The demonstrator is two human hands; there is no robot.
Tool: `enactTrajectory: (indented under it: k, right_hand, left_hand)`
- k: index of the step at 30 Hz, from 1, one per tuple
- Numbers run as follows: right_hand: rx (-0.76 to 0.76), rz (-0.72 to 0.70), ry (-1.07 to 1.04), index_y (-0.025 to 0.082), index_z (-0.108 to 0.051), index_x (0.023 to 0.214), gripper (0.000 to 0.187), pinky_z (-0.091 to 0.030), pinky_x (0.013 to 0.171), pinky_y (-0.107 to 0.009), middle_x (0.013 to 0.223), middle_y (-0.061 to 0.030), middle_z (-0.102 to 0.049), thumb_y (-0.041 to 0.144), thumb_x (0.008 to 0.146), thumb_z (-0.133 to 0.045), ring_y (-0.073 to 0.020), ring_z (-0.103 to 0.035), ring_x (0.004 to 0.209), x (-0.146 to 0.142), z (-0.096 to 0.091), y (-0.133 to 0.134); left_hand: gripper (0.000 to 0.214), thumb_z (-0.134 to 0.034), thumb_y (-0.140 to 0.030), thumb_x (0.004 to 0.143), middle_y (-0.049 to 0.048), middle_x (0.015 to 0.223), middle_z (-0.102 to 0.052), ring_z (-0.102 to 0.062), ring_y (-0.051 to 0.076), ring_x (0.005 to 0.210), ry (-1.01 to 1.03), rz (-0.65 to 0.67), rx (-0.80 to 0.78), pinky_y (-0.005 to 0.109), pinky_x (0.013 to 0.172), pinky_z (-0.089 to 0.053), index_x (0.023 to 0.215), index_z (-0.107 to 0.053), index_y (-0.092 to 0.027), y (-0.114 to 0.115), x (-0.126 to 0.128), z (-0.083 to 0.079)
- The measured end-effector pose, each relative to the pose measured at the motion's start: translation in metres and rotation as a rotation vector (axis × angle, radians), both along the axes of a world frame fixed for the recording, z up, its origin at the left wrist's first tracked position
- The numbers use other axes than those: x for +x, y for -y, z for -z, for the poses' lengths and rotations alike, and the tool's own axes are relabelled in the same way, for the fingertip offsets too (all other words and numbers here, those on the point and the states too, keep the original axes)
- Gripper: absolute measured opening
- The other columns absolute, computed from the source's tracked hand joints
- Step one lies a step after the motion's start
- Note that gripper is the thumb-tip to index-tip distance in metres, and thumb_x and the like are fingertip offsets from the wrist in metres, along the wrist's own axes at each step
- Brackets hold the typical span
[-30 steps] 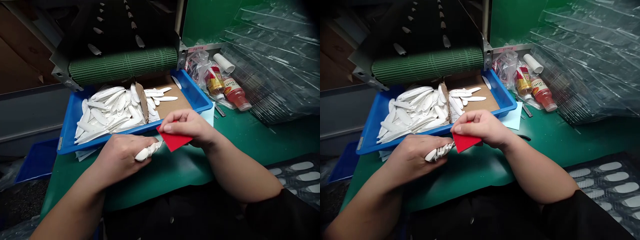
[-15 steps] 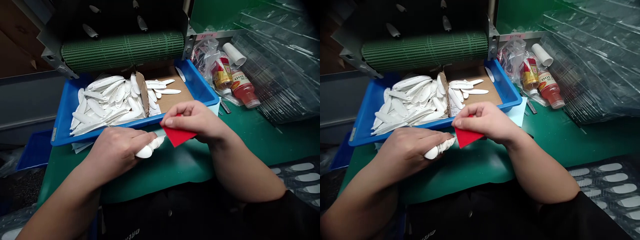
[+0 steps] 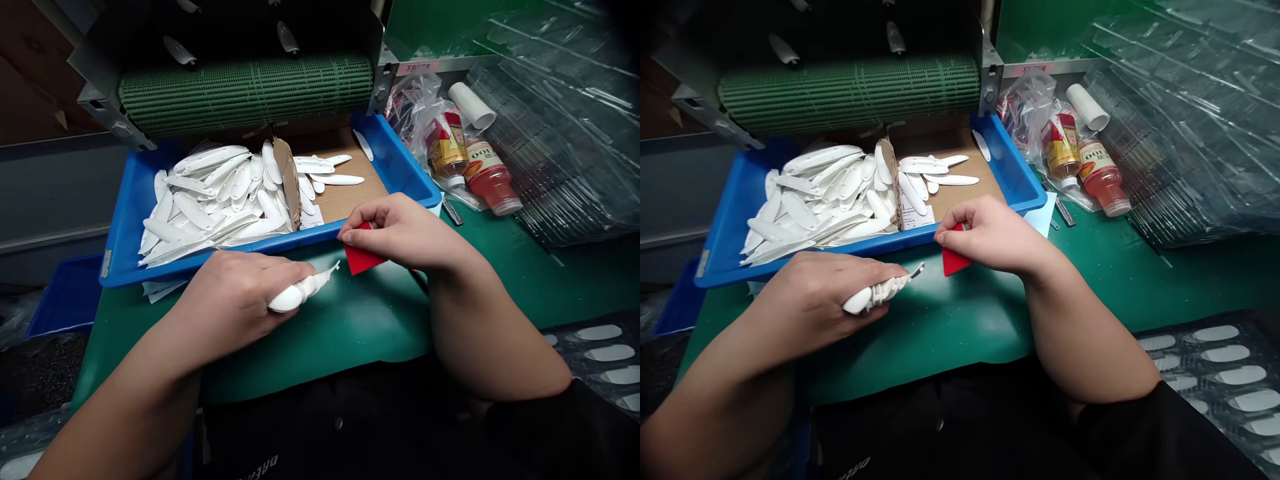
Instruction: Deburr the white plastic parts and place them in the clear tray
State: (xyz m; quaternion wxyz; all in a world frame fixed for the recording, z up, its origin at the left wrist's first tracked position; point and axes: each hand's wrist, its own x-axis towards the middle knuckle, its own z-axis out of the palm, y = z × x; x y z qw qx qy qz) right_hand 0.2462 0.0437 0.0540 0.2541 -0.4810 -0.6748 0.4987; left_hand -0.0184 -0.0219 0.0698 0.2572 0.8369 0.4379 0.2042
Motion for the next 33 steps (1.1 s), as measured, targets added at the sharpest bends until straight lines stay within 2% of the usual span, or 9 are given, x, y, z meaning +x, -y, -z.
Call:
enactTrajectory:
  k: [2, 5, 7, 10, 14, 20, 25, 29, 33]
  right_hand:
    - [-0.051, -0.057, -0.184, 0.018, -0.079, 0.087, 0.021, -0.044, 0.057, -0.027, 0.079, -0.0048, -0.073, 0.039, 0.087, -0.079, -0.0174, -0.063, 0.068, -0.002, -0.002, 0.003]
    - [-0.024, -0.104, -0.346, 0.019, -0.078, 0.092, 0.021, -0.045, 0.061, -0.026, 0.084, -0.0033, -0.073, 0.04, 0.091, -0.076, -0.0156, -0.062, 0.071, -0.01, -0.001, 0.011]
    - [0.003, -0.113, -0.373, 0.019, -0.075, 0.093, 0.023, -0.044, 0.059, -0.025, 0.081, -0.0018, -0.071, 0.041, 0.089, -0.08, -0.0142, -0.059, 0.068, -0.015, 0.003, 0.014]
    - [-0.019, -0.113, -0.371, 0.019, -0.072, 0.091, 0.029, -0.046, 0.06, -0.025, 0.081, -0.002, -0.071, 0.044, 0.086, -0.084, -0.0154, -0.061, 0.07, -0.018, 0.009, 0.015]
    - [-0.056, -0.15, -0.266, 0.019, -0.074, 0.091, 0.032, -0.048, 0.062, -0.026, 0.084, -0.0035, -0.073, 0.048, 0.084, -0.085, -0.018, -0.063, 0.074, -0.017, 0.01, 0.012]
    - [-0.041, -0.177, -0.169, 0.019, -0.077, 0.095, 0.038, -0.051, 0.067, -0.031, 0.091, -0.0072, -0.075, 0.055, 0.083, -0.083, -0.0224, -0.066, 0.08, -0.017, 0.008, 0.011]
    - [-0.013, -0.174, -0.212, 0.02, -0.077, 0.096, 0.039, -0.051, 0.071, -0.032, 0.089, -0.0064, -0.076, 0.058, 0.089, -0.076, -0.0222, -0.067, 0.081, -0.019, 0.012, 0.011]
    - [0.138, 0.014, -0.164, 0.019, -0.076, 0.095, 0.045, -0.043, 0.064, -0.031, 0.085, -0.0053, -0.073, 0.064, 0.091, -0.07, -0.02, -0.061, 0.074, -0.019, 0.017, 0.007]
    - [0.165, 0.047, -0.137, 0.019, -0.075, 0.095, 0.042, -0.04, 0.064, -0.031, 0.082, -0.0039, -0.071, 0.061, 0.092, -0.067, -0.0193, -0.058, 0.072, -0.022, 0.019, 0.005]
  left_hand:
    - [0.023, -0.064, -0.017, 0.09, -0.0031, 0.1, -0.079, -0.072, 0.016, 0.085, -0.033, 0.065, 0.055, 0.025, 0.076, -0.047, 0.107, -0.077, -0.027, -0.004, 0.001, -0.001]
    - [0.009, -0.068, -0.017, 0.087, -0.0047, 0.079, -0.071, -0.061, 0.011, 0.067, 0.004, -0.017, -0.028, 0.023, 0.065, -0.043, 0.093, -0.073, -0.022, -0.01, 0.004, 0.0]
    - [0.004, -0.073, -0.023, 0.086, -0.0049, 0.071, -0.065, -0.055, 0.011, 0.062, 0.061, -0.077, -0.156, 0.024, 0.06, -0.041, 0.087, -0.07, -0.02, -0.012, 0.007, 0.002]
    - [0.019, -0.078, -0.032, 0.085, -0.0006, 0.083, -0.071, -0.063, 0.015, 0.07, 0.235, -0.106, -0.476, 0.024, 0.063, -0.048, 0.097, -0.071, -0.019, -0.012, 0.01, 0.006]
    - [0.034, -0.086, -0.035, 0.081, 0.01, 0.099, -0.079, -0.072, 0.021, 0.083, 0.566, 0.016, -0.907, 0.027, 0.072, -0.057, 0.105, -0.076, -0.014, -0.012, 0.012, 0.012]
    - [0.04, -0.094, -0.035, 0.072, 0.011, 0.093, -0.078, -0.075, 0.023, 0.077, 0.738, -0.01, -1.118, 0.03, 0.067, -0.062, 0.1, -0.076, -0.014, -0.011, 0.014, 0.018]
    - [0.047, -0.094, -0.036, 0.071, 0.0091, 0.094, -0.078, -0.073, 0.022, 0.078, 0.623, -0.068, -0.938, 0.031, 0.07, -0.061, 0.109, -0.076, -0.016, -0.008, 0.009, 0.004]
    - [0.058, -0.087, -0.051, 0.078, 0.0122, 0.113, -0.078, -0.076, 0.027, 0.094, 0.44, -0.299, -0.611, 0.035, 0.081, -0.061, 0.125, -0.072, -0.019, -0.015, -0.023, -0.028]
    - [0.054, -0.07, -0.062, 0.09, 0.0074, 0.119, -0.077, -0.075, 0.026, 0.098, -0.136, -0.524, -0.119, 0.03, 0.076, -0.058, 0.128, -0.07, -0.024, -0.04, -0.075, -0.066]
